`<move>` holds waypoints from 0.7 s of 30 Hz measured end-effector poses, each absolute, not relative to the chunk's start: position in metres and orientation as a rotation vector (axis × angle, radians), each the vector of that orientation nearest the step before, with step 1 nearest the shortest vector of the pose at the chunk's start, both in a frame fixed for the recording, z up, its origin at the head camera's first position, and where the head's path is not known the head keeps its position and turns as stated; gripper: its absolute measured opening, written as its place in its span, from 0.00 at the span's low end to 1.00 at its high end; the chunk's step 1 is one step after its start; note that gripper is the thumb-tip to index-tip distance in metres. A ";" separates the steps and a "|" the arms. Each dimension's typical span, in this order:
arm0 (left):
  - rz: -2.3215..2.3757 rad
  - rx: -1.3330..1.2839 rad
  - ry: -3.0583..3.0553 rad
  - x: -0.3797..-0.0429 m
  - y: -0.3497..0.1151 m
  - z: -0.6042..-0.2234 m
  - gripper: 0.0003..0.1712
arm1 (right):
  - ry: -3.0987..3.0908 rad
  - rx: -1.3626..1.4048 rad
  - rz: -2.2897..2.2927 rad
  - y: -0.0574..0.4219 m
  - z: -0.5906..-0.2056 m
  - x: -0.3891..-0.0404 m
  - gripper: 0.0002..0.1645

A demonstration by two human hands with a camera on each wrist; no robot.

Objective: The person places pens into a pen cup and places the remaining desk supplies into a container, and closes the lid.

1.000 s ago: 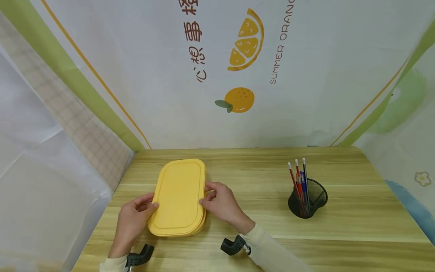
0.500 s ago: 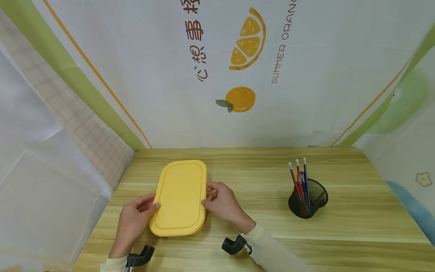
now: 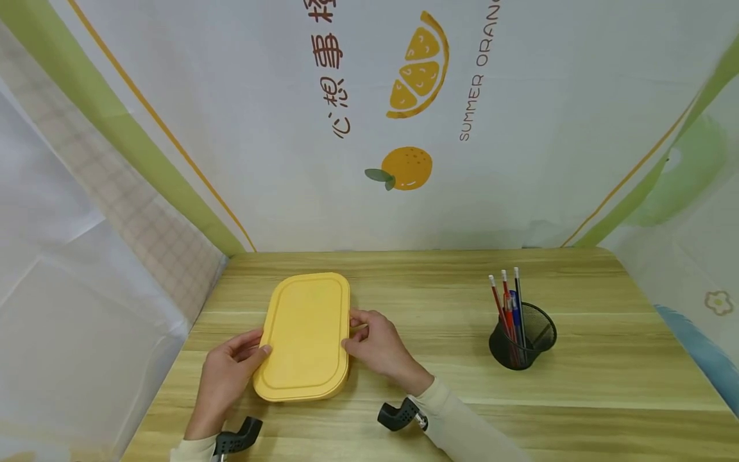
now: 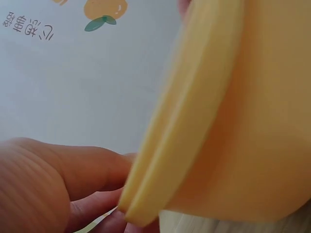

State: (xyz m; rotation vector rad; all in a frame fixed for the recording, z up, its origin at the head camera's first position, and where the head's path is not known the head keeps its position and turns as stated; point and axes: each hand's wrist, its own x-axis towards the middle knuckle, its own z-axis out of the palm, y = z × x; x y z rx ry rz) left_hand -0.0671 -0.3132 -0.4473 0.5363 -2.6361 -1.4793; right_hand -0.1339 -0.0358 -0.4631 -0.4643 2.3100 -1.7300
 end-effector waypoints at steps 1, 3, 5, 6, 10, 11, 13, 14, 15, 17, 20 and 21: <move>-1.488 0.538 -2.631 -0.067 -0.313 -0.448 0.27 | 2.317 -0.472 -1.720 -0.036 -0.464 -0.134 0.39; -1.505 0.545 -2.621 -0.067 -0.313 -0.449 0.28 | 2.327 -0.483 -1.705 -0.035 -0.465 -0.135 0.39; -1.510 0.550 -2.617 -0.066 -0.314 -0.449 0.28 | 2.333 -0.493 -1.694 -0.035 -0.466 -0.135 0.39; -1.508 0.550 -2.618 -0.066 -0.314 -0.449 0.28 | 2.337 -0.499 -1.690 -0.035 -0.467 -0.135 0.38; -1.466 0.541 -2.664 -0.068 -0.315 -0.447 0.29 | 2.340 -0.517 -1.680 -0.035 -0.469 -0.136 0.38; -1.447 0.538 -2.681 -0.068 -0.316 -0.446 0.28 | 2.342 -0.528 -1.674 -0.035 -0.469 -0.137 0.37; -1.405 0.529 -2.716 -0.067 -0.317 -0.445 0.28 | 2.346 -0.544 -1.655 -0.033 -0.469 -0.137 0.38; -1.385 0.524 -2.732 -0.067 -0.317 -0.444 0.28 | 2.349 -0.553 -1.643 -0.032 -0.469 -0.137 0.37; -1.357 0.505 -2.752 -0.067 -0.317 -0.443 0.28 | 2.354 -0.566 -1.630 -0.031 -0.468 -0.137 0.37; -1.279 0.471 -2.801 -0.065 -0.317 -0.441 0.29 | 2.364 -0.583 -1.599 -0.026 -0.465 -0.136 0.38; -1.144 0.372 -2.861 -0.063 -0.314 -0.436 0.31 | 2.402 -0.632 -1.541 -0.017 -0.458 -0.133 0.37; -1.089 0.324 -2.874 -0.062 -0.312 -0.434 0.32 | 2.424 -0.660 -1.518 -0.013 -0.455 -0.132 0.37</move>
